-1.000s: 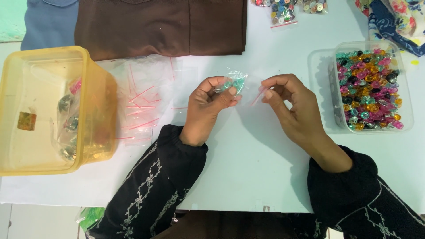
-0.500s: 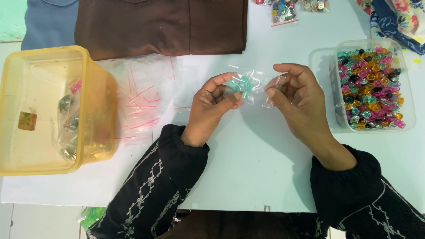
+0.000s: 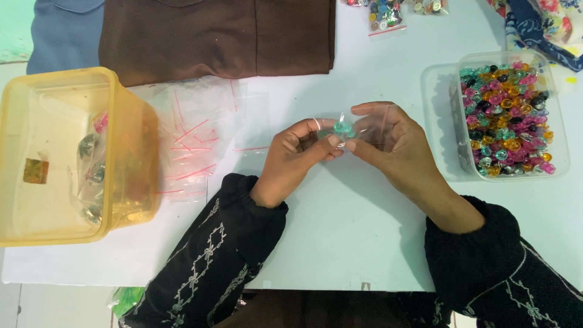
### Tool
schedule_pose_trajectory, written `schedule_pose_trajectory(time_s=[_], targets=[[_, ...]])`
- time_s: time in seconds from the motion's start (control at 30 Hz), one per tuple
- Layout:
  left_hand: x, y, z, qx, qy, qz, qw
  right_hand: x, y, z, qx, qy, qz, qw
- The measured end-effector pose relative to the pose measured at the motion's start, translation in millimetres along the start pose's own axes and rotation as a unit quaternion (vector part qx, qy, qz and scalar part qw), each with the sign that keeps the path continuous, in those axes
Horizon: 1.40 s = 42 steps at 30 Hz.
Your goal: The person sorts small metal and colorful plastic buttons on a white table, placing them into small clear plastic bags. They handle the buttons by hand, arranging them in groups and sealing each bag after filling it.
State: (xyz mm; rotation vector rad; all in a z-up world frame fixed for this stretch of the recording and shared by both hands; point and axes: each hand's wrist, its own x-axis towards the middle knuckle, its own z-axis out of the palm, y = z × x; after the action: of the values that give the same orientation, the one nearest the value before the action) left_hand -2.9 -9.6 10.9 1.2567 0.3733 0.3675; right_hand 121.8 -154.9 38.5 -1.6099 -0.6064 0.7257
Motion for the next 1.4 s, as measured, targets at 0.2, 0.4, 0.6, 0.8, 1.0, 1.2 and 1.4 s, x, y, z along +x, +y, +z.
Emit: schedule_pose_trajectory(time_s=[0.2,0.4,0.6,0.8,1.0,1.2,1.4], targets=[[2.4,1.1,-1.4,0.060,0.010,-0.004,0.998,-0.9,-3.7,2.1,-0.006,0.002,0.025,1.000],[1.0,-1.9,-3.2,0.056,0.009,-0.006,0.998,-4.6,-14.4,4.9,0.017,0.014,0.021,1.000],[-0.4,-5.7,-5.4,0.063,0.002,-0.015,0.998,-4.4,-17.5,3.1,0.021,0.018,0.012,1.000],[-1.2,-0.8,0.7,0.074,-0.048,-0.019,0.996,-6.1,-19.8,2.8,0.039,0.013,-0.006,0.999],[-2.5,1.2,2.1,0.060,-0.030,-0.032,0.997,-6.2,-20.4,0.9,0.030,0.007,-0.027,0.999],[-2.3,2.3,-2.7,0.060,-0.012,0.009,0.998,4.4,-1.3,-6.9,0.004,0.033,-0.045,0.998],[-3.8,1.0,-1.4,0.065,-0.017,0.022,0.998,4.5,2.7,-8.5,0.005,0.050,-0.046,0.998]])
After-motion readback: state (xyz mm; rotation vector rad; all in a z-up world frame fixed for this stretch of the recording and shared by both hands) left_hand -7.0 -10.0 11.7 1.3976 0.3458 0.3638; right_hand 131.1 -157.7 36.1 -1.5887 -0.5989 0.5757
